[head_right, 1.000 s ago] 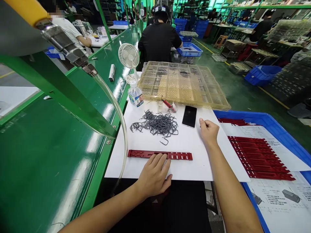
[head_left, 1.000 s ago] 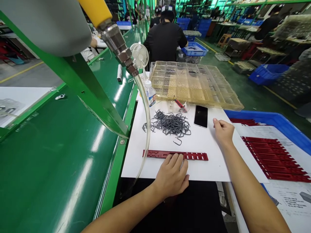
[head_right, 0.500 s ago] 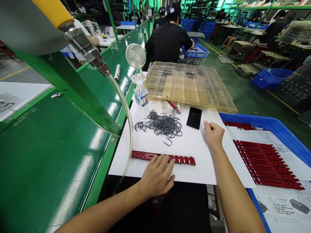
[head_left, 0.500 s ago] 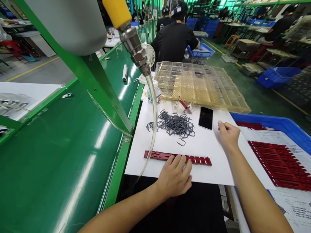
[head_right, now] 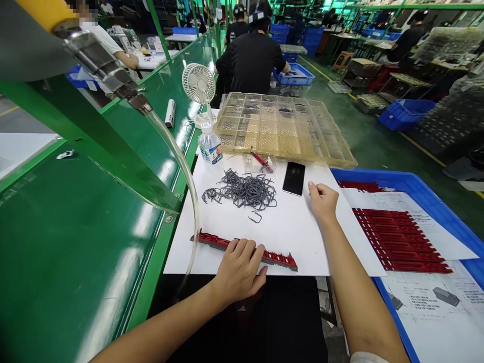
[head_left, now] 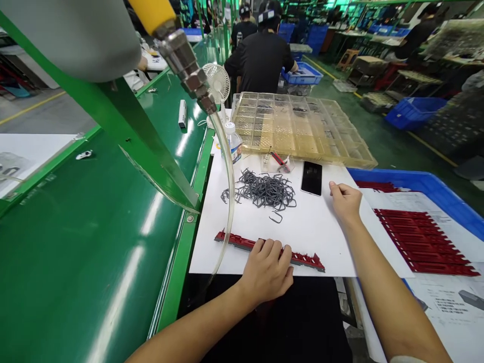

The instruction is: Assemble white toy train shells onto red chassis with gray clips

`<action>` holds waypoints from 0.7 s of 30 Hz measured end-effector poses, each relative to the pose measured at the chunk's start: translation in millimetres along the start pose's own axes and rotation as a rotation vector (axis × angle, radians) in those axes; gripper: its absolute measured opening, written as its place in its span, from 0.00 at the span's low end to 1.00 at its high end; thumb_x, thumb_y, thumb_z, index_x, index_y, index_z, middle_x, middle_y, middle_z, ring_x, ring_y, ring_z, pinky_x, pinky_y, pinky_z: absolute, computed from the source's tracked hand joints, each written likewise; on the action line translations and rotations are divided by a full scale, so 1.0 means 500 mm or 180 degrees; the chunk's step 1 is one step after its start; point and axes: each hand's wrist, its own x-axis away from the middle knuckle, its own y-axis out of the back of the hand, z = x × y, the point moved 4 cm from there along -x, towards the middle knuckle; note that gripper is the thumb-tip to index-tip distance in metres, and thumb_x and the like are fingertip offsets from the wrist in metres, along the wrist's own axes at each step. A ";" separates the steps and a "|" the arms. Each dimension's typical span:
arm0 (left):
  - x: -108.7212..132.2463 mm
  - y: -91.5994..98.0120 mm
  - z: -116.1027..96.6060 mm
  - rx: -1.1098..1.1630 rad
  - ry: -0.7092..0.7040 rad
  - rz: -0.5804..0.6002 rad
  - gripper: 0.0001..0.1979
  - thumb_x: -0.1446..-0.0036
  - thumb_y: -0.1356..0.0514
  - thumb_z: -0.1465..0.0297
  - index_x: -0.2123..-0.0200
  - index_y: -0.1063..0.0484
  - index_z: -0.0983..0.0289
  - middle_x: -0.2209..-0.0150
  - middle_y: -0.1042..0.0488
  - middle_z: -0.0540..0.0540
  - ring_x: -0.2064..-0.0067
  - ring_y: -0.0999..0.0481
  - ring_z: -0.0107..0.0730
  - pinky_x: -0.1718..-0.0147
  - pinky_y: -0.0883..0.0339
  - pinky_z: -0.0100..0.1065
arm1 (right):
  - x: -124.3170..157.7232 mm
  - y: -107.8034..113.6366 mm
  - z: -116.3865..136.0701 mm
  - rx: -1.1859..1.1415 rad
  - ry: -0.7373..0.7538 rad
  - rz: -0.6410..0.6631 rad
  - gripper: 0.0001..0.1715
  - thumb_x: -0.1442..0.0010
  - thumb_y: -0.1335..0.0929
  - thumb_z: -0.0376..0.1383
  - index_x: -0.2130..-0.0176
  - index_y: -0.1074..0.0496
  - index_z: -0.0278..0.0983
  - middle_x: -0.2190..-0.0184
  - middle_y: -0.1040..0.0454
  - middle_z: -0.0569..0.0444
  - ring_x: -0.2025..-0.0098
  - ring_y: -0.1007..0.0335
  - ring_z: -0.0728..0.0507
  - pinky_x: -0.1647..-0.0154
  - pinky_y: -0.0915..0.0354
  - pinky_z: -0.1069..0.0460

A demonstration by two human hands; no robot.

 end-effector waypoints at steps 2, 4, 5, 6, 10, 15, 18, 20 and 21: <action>0.002 -0.002 0.000 0.0002 -0.0012 -0.0093 0.22 0.32 0.37 0.62 0.40 0.24 0.69 0.49 0.19 0.65 0.49 0.22 0.53 0.48 0.29 0.50 | 0.000 0.000 -0.001 0.0015 0.0001 0.0010 0.40 0.38 0.31 0.69 0.82 0.35 0.43 0.84 0.40 0.56 0.76 0.43 0.44 0.68 0.42 0.44; 0.004 -0.006 0.001 -0.0031 -0.0042 -0.0144 0.25 0.32 0.38 0.61 0.38 0.25 0.69 0.42 0.19 0.69 0.42 0.23 0.58 0.41 0.31 0.53 | -0.001 0.000 -0.003 0.0035 0.0013 0.0013 0.39 0.37 0.31 0.67 0.82 0.35 0.43 0.84 0.39 0.56 0.75 0.44 0.45 0.67 0.42 0.45; 0.005 -0.008 0.002 -0.0043 -0.0054 -0.0140 0.25 0.31 0.38 0.61 0.37 0.25 0.69 0.40 0.20 0.70 0.39 0.24 0.59 0.39 0.32 0.54 | -0.001 0.001 -0.003 0.0042 0.0024 0.0019 0.38 0.37 0.30 0.65 0.82 0.35 0.43 0.84 0.39 0.56 0.75 0.44 0.45 0.67 0.42 0.45; 0.005 -0.010 0.002 -0.0049 -0.0056 -0.0124 0.25 0.31 0.38 0.60 0.37 0.25 0.69 0.40 0.20 0.71 0.39 0.24 0.60 0.39 0.32 0.54 | -0.001 0.001 -0.004 0.0047 0.0037 0.0025 0.37 0.36 0.30 0.64 0.82 0.35 0.42 0.84 0.39 0.56 0.75 0.44 0.45 0.67 0.42 0.45; 0.001 -0.007 0.003 0.0013 -0.0038 -0.0020 0.18 0.32 0.37 0.62 0.45 0.22 0.66 0.51 0.18 0.65 0.51 0.22 0.53 0.50 0.28 0.50 | -0.001 0.000 -0.005 0.0056 0.0060 0.0034 0.35 0.36 0.30 0.60 0.82 0.35 0.42 0.84 0.38 0.56 0.75 0.44 0.45 0.67 0.42 0.46; -0.002 -0.001 0.002 0.0041 0.0063 0.0022 0.21 0.32 0.37 0.62 0.42 0.23 0.67 0.54 0.20 0.63 0.55 0.24 0.51 0.51 0.28 0.50 | 0.000 -0.003 -0.009 0.0055 0.0021 0.0034 0.35 0.35 0.30 0.60 0.82 0.35 0.42 0.83 0.38 0.55 0.75 0.43 0.45 0.66 0.41 0.45; 0.003 -0.007 0.003 -0.0010 0.0064 0.0037 0.27 0.31 0.38 0.60 0.35 0.26 0.69 0.45 0.19 0.68 0.46 0.22 0.57 0.44 0.29 0.53 | 0.002 -0.005 -0.016 0.0035 0.0013 0.0012 0.36 0.35 0.29 0.61 0.81 0.34 0.42 0.83 0.37 0.55 0.75 0.42 0.44 0.66 0.41 0.45; 0.007 -0.011 0.004 -0.0086 0.0040 0.0019 0.29 0.30 0.39 0.58 0.33 0.27 0.70 0.39 0.21 0.71 0.39 0.24 0.61 0.38 0.31 0.56 | 0.002 -0.007 -0.022 0.0032 0.0028 -0.0008 0.36 0.34 0.28 0.61 0.81 0.34 0.42 0.82 0.37 0.56 0.75 0.41 0.44 0.67 0.41 0.44; 0.008 -0.013 0.005 -0.0117 0.0022 0.0022 0.29 0.30 0.40 0.58 0.34 0.26 0.70 0.37 0.21 0.72 0.37 0.25 0.62 0.36 0.32 0.56 | 0.002 -0.007 -0.026 0.0037 0.0037 -0.0010 0.35 0.34 0.28 0.61 0.81 0.34 0.42 0.82 0.38 0.56 0.75 0.41 0.44 0.67 0.41 0.44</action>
